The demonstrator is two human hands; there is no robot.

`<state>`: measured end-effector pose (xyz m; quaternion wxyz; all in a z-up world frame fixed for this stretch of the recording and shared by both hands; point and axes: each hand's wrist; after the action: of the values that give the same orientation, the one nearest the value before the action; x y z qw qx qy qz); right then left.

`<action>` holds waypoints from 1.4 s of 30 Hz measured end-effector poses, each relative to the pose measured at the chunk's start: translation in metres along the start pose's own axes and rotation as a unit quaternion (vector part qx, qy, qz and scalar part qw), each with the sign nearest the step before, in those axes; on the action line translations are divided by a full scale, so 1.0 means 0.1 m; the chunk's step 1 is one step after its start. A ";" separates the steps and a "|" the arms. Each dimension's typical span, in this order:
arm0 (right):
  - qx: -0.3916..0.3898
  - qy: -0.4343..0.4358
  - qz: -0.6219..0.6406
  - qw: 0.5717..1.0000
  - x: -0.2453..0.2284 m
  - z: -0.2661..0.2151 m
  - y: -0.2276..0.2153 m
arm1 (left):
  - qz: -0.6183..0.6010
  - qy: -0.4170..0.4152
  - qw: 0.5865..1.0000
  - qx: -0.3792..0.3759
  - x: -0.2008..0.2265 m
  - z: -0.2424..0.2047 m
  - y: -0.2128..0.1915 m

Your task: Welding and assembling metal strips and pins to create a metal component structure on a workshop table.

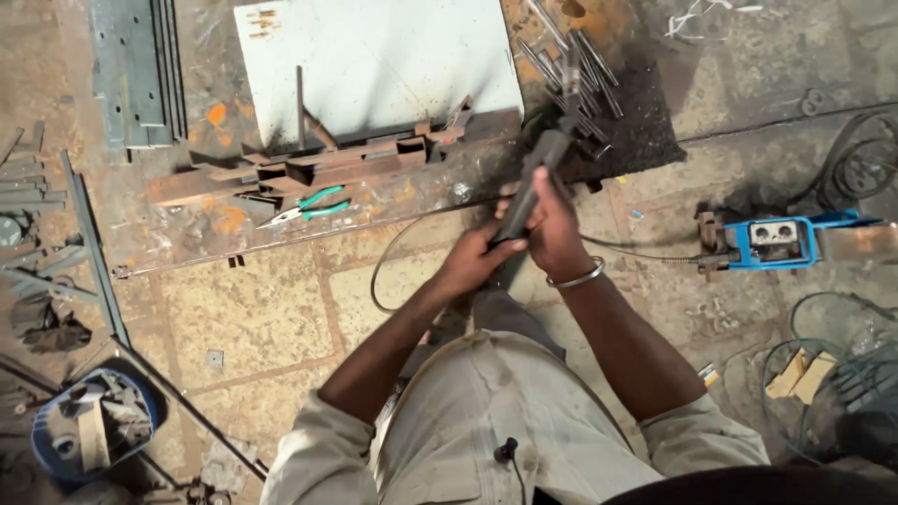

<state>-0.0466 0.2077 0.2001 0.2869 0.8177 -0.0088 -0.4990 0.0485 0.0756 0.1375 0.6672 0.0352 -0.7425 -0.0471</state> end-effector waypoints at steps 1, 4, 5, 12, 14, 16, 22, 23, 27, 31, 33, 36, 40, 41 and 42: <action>-0.003 0.007 0.001 1.000 0.00 0.12 -0.10 | 0.000 -0.005 1.000 0.006 0.07 0.02 -0.02; -0.069 0.012 -0.111 0.991 -0.04 0.57 -0.54 | -0.012 0.139 0.988 0.065 0.19 0.13 -0.07; -0.057 -0.051 -0.276 0.958 -0.08 0.77 -0.77 | -0.008 0.069 0.991 0.118 0.17 0.20 -0.08; 0.145 -0.262 -0.796 0.525 0.34 2.31 -3.16 | 0.008 -0.028 0.969 0.245 0.65 0.33 -0.13; 0.106 -0.214 -0.843 0.482 0.44 2.54 -3.39 | -0.009 -0.012 0.966 0.260 0.67 0.28 -0.23; 0.066 -0.172 -0.884 0.430 0.42 2.62 -3.38 | -0.028 0.008 0.961 0.275 0.73 0.18 -0.34; -0.044 0.041 -0.883 0.465 -0.28 2.60 -3.03 | -0.029 0.027 0.928 0.370 1.02 -0.13 -0.61; -0.020 0.094 -0.792 0.603 -0.27 2.64 -3.17 | -0.028 0.052 0.921 0.385 1.05 -0.17 -0.68; 0.019 0.187 -0.385 0.904 -0.18 2.73 -3.55 | -0.111 0.151 0.886 0.424 1.29 -0.32 -1.02; -0.034 0.114 -0.237 0.964 -0.48 1.79 -1.89 | -0.165 0.175 0.848 0.472 1.69 -0.39 -1.69; -0.062 0.081 -0.187 0.977 -0.40 1.50 -1.43 | -0.163 0.177 0.847 0.475 1.77 -0.32 -2.17; -0.012 0.054 -0.150 0.987 -0.02 1.31 -1.05 | -0.267 0.121 0.871 0.394 1.42 0.07 -3.04; 0.012 0.029 -0.051 0.998 0.29 0.72 -0.37 | -0.276 0.016 0.895 0.349 0.81 0.51 -3.98; 0.014 0.031 -0.070 0.997 0.34 0.45 -0.20 | -0.312 -0.022 0.880 0.357 0.65 0.55 -4.09; 0.016 0.033 -0.089 0.995 0.38 0.18 -0.03 | -0.345 -0.060 0.863 0.364 0.49 0.60 -4.17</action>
<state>-0.0435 0.1906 0.1619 0.2280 0.8357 0.0653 -0.4953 -0.0212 -0.3432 0.1304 0.5018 0.5269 -0.6860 -0.0027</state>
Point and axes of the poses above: each hand's wrist, its own z-axis towards the middle knuckle, its own y-axis out of the palm, x = y × z, and after that the axes turned 12 degrees about -z, right-handed
